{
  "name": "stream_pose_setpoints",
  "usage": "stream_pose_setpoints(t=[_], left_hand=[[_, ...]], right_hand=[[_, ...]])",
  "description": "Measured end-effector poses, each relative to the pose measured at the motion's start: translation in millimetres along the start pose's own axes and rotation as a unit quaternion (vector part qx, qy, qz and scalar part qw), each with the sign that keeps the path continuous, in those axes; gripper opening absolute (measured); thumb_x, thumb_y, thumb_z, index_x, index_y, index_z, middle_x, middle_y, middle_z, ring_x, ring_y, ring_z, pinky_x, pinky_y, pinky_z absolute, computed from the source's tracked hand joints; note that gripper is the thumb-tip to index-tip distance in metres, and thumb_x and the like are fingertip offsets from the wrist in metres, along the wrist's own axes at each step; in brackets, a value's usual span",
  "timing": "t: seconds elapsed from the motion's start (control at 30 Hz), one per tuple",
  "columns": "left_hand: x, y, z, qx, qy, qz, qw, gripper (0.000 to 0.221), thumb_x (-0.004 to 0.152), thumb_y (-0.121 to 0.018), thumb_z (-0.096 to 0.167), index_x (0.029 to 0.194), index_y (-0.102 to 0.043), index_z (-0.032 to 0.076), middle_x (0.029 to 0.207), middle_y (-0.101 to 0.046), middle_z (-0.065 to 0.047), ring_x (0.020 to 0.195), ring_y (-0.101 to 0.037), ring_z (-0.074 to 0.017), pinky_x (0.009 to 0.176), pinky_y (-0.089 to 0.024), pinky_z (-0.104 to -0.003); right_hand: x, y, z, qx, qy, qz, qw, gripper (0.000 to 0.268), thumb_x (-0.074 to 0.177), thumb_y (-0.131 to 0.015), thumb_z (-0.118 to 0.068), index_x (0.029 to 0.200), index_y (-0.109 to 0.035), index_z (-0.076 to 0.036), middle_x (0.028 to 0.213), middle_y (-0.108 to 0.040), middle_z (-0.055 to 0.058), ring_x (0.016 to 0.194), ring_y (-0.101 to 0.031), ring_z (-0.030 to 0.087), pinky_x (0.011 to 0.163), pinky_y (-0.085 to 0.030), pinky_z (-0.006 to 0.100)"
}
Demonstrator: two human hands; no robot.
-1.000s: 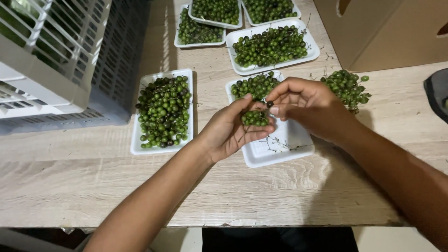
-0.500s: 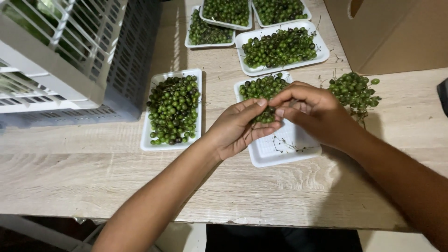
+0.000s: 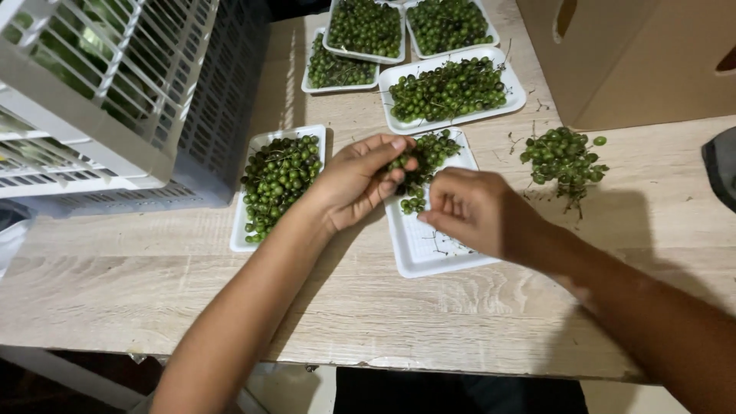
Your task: Sorting small green berries by plucking them from stems and placing them into white trays.
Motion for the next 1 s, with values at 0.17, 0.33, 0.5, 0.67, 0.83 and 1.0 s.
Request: stream_pose_setpoints(t=[0.17, 0.33, 0.5, 0.67, 0.83, 1.0], left_hand=[[45.5, -14.5, 25.6, 0.144, -0.061, 0.038, 0.987, 0.035, 0.098, -0.068, 0.022, 0.121, -0.058, -0.002, 0.089, -0.068, -0.014, 0.057, -0.062, -0.0029, 0.042, -0.050, -0.012], [101.5, -32.2, 48.1, 0.342, -0.068, 0.133, 0.928, 0.017, 0.093, -0.071, 0.019, 0.108, -0.067, 0.011, 0.087, -0.071, -0.007, 0.055, -0.050, -0.0091, 0.037, -0.035, -0.021], [181.9, -17.1, 42.7, 0.513, -0.216, 0.096, 0.825, 0.020, 0.085, -0.078, 0.022, 0.101, -0.069, 0.013, 0.112, -0.073, -0.008, 0.106, -0.069, -0.0257, 0.090, -0.055, -0.040], [196.1, -40.5, 40.1, 0.589, -0.172, 0.089, 0.785, 0.019, 0.084, -0.083, 0.018, 0.097, -0.069, 0.015, 0.126, -0.071, -0.009, 0.128, -0.062, -0.0293, 0.109, -0.048, -0.045], [213.1, -46.9, 29.9, 0.682, -0.134, 0.037, 0.718, 0.024, 0.080, -0.083, 0.007, 0.095, -0.068, 0.018, 0.103, -0.074, -0.003, 0.097, -0.070, -0.0218, 0.079, -0.057, -0.038], [182.8, -67.6, 40.5, 0.728, -0.092, 0.026, 0.679, 0.039, 0.078, -0.066, -0.011, 0.104, -0.070, 0.019, 0.123, -0.068, -0.007, 0.112, -0.065, -0.0260, 0.084, -0.054, -0.042]], right_hand=[[0.8, -4.5, -14.6, -0.042, 0.067, -0.035, 0.996, 0.016, 0.084, -0.071, -0.006, 0.076, -0.057, -0.007, 0.067, -0.058, 0.008, 0.061, -0.066, 0.024, 0.055, -0.053, 0.033], [-1.6, -9.5, -4.5, -0.146, 0.066, -0.064, 0.985, 0.015, 0.091, -0.069, -0.020, 0.082, -0.058, -0.014, 0.079, -0.058, 0.000, 0.061, -0.054, 0.015, 0.047, -0.044, 0.031], [-2.6, -12.4, -3.1, -0.160, 0.077, -0.065, 0.982, 0.016, 0.092, -0.068, -0.021, 0.082, -0.057, -0.014, 0.080, -0.058, 0.000, 0.058, -0.053, 0.015, 0.045, -0.042, 0.031], [-1.4, -7.1, -7.0, -0.164, 0.058, -0.066, 0.983, 0.018, 0.093, -0.068, -0.025, 0.083, -0.057, -0.014, 0.084, -0.058, 0.000, 0.058, -0.054, 0.017, 0.046, -0.042, 0.034], [-1.5, -1.7, -13.1, -0.163, 0.072, -0.053, 0.983, 0.017, 0.093, -0.068, -0.021, 0.083, -0.056, -0.013, 0.084, -0.057, 0.000, 0.056, -0.051, 0.017, 0.045, -0.042, 0.034], [-2.8, -1.8, -16.3, -0.163, 0.094, -0.044, 0.981, 0.017, 0.093, -0.068, -0.019, 0.083, -0.056, -0.012, 0.084, -0.056, 0.000, 0.061, -0.053, 0.018, 0.047, -0.041, 0.034]])
Point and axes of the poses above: each hand's wrist, its own x-axis towards the middle knuckle, its own y-axis out of the back of the hand, z = x × y, the point moved 5 cm from there along x, towards the middle knuckle
